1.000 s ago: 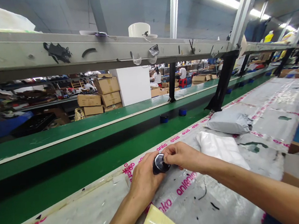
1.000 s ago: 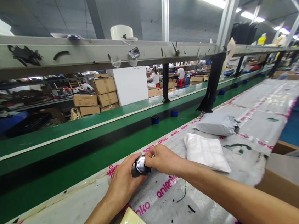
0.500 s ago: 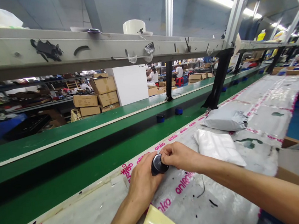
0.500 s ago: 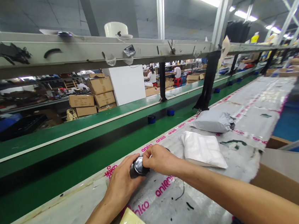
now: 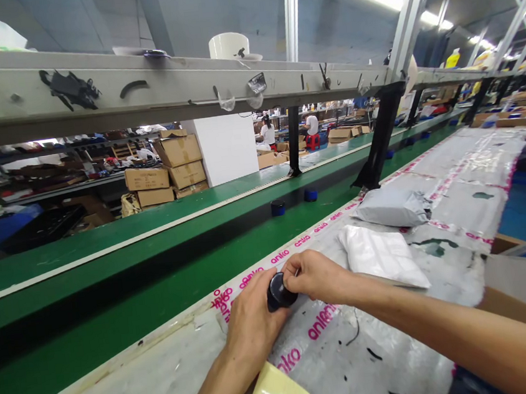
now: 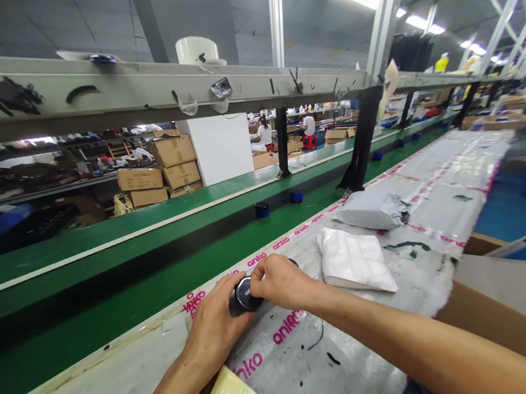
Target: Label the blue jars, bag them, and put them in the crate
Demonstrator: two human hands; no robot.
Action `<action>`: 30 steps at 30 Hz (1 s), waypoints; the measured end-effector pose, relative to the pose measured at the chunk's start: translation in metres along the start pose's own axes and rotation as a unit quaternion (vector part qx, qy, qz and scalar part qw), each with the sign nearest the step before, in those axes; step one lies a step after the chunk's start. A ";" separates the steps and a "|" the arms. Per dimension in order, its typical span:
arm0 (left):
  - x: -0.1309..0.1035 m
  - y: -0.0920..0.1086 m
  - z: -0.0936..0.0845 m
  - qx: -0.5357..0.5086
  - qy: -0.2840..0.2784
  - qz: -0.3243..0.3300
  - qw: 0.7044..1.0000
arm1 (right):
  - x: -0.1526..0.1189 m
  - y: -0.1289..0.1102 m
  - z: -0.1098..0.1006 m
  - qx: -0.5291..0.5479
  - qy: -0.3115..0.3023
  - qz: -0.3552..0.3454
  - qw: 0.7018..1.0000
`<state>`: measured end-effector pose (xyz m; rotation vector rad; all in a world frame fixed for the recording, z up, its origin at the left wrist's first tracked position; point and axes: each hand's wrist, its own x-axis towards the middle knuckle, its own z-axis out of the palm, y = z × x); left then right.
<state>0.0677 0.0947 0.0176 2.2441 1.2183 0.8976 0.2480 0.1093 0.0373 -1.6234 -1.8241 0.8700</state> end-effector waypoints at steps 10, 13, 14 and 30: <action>-0.002 -0.004 0.004 0.007 0.006 0.007 1.000 | -0.007 -0.008 -0.002 -0.003 0.007 0.024 1.000; -0.002 -0.004 0.005 -0.006 0.010 0.010 1.000 | -0.005 -0.005 -0.002 0.031 0.006 0.036 0.999; -0.002 -0.005 0.005 -0.011 0.013 0.010 1.000 | -0.004 -0.004 -0.002 0.052 0.006 0.037 0.998; 0.003 -0.008 0.002 -0.040 0.000 -0.033 0.999 | -0.015 -0.012 -0.006 0.032 0.066 -0.033 0.997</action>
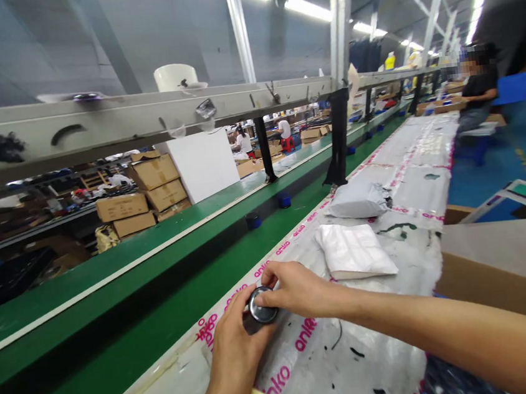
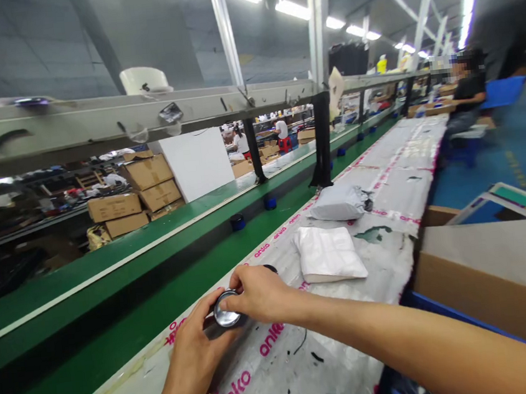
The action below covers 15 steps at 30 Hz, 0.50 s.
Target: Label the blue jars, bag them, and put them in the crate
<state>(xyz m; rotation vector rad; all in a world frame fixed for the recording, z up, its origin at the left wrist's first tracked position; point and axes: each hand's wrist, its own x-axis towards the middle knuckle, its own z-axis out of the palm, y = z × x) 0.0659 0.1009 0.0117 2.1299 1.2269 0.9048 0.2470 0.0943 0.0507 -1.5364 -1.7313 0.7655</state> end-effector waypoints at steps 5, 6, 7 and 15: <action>0.005 -0.010 -0.001 0.034 -0.011 -0.014 0.999 | -0.011 0.004 -0.027 -0.001 0.049 -0.047 0.998; 0.006 -0.013 -0.001 0.042 -0.014 -0.022 0.999 | -0.013 0.011 -0.036 -0.016 0.060 -0.054 0.997; 0.007 -0.015 -0.001 0.050 -0.017 -0.029 0.998 | -0.016 0.019 -0.046 -0.041 0.075 -0.063 0.994; 0.019 -0.011 -0.003 0.093 -0.078 -0.051 0.991 | -0.055 0.098 -0.110 -0.403 0.132 -0.098 0.901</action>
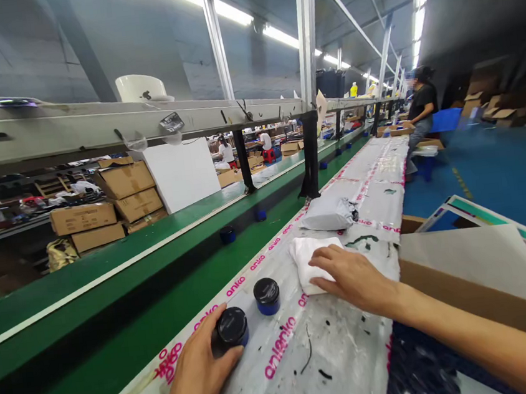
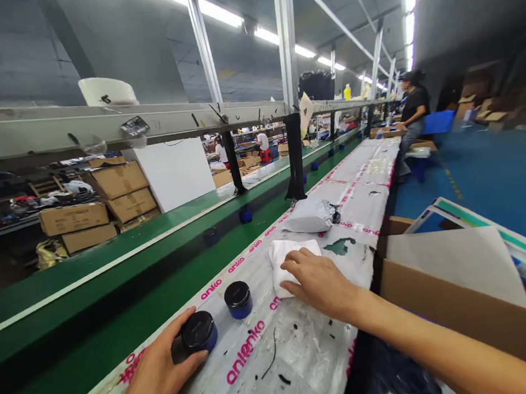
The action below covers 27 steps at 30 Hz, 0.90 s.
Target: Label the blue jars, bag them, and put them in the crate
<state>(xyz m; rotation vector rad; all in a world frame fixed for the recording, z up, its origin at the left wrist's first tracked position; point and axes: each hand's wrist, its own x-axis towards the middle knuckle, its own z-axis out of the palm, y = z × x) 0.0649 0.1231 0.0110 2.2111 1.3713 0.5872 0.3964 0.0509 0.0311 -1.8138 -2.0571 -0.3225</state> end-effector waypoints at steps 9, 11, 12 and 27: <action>0.002 0.009 -0.001 0.035 -0.019 0.005 0.999 | -0.012 0.006 0.029 -0.076 -0.032 -0.017 0.996; 0.001 0.009 0.000 0.048 -0.006 0.028 0.998 | -0.010 0.010 0.029 -0.020 -0.024 0.022 0.999; 0.000 0.009 0.001 0.058 0.007 0.045 0.997 | -0.008 0.013 0.028 0.021 -0.019 0.054 0.998; 0.023 0.139 0.053 0.129 -0.090 0.316 0.936 | 0.004 0.049 0.009 0.515 -0.093 0.291 0.801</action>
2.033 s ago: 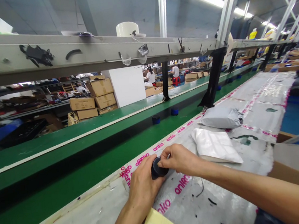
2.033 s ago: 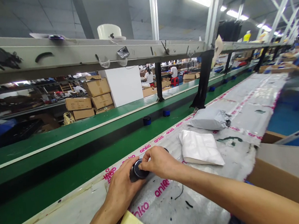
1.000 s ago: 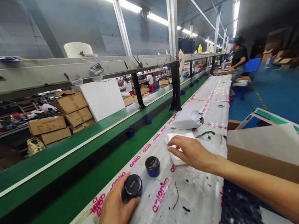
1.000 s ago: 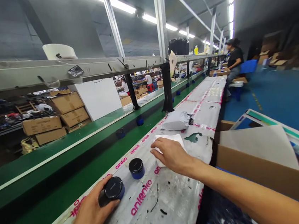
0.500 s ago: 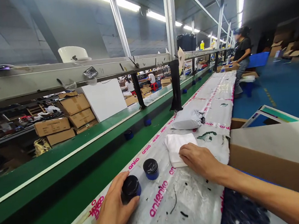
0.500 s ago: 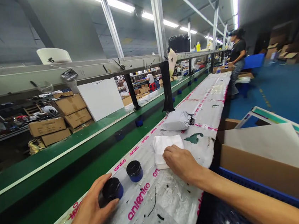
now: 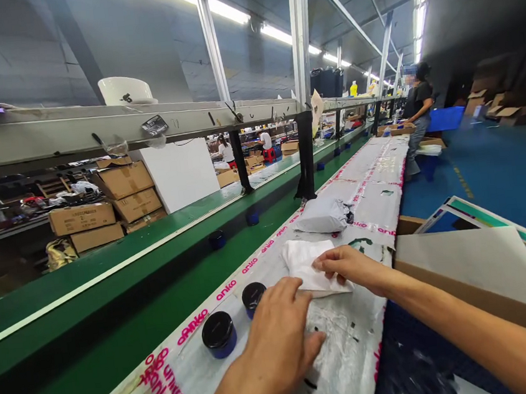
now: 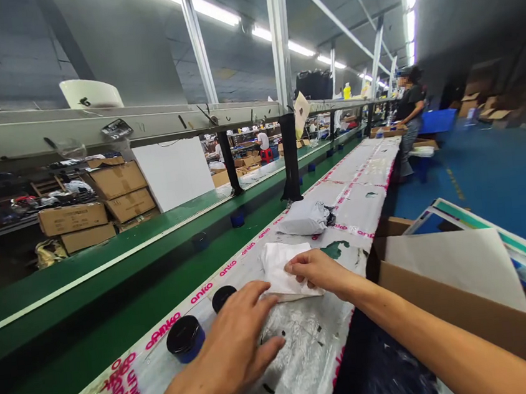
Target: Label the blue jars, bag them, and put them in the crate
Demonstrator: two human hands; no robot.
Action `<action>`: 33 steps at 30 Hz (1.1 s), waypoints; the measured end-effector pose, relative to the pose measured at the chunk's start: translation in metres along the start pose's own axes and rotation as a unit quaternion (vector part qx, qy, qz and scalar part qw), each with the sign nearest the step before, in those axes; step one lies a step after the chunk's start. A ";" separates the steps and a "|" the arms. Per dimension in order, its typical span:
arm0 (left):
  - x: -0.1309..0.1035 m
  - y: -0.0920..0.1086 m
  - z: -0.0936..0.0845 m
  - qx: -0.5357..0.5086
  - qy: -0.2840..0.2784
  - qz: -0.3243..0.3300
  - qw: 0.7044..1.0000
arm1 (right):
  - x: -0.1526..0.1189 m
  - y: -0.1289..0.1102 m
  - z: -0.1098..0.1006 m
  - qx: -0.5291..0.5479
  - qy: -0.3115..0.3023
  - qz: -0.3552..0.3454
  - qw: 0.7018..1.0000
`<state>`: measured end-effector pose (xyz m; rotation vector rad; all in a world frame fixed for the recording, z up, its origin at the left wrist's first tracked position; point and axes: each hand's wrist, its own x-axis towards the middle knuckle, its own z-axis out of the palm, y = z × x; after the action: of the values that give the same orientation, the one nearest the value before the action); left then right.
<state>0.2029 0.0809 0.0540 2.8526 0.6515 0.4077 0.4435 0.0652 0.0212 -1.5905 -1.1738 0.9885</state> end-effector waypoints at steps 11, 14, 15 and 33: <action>0.037 0.007 0.026 0.015 -0.061 -0.003 0.998 | -0.011 -0.019 -0.020 0.251 -0.064 -0.031 0.965; 0.029 0.005 0.017 -0.024 0.005 -0.035 0.999 | -0.017 -0.036 -0.012 0.313 -0.056 -0.053 0.947; 0.026 0.003 0.012 -0.045 0.042 -0.071 0.996 | -0.018 -0.041 -0.007 0.317 -0.060 -0.062 0.944; -0.014 -0.020 -0.028 -0.597 0.190 -0.262 0.734 | -0.028 -0.073 0.075 0.218 -0.115 -0.083 0.966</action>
<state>0.1744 0.0952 0.0721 1.2928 0.7974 0.8913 0.3478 0.0635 0.0723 -1.0361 -1.1257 1.2436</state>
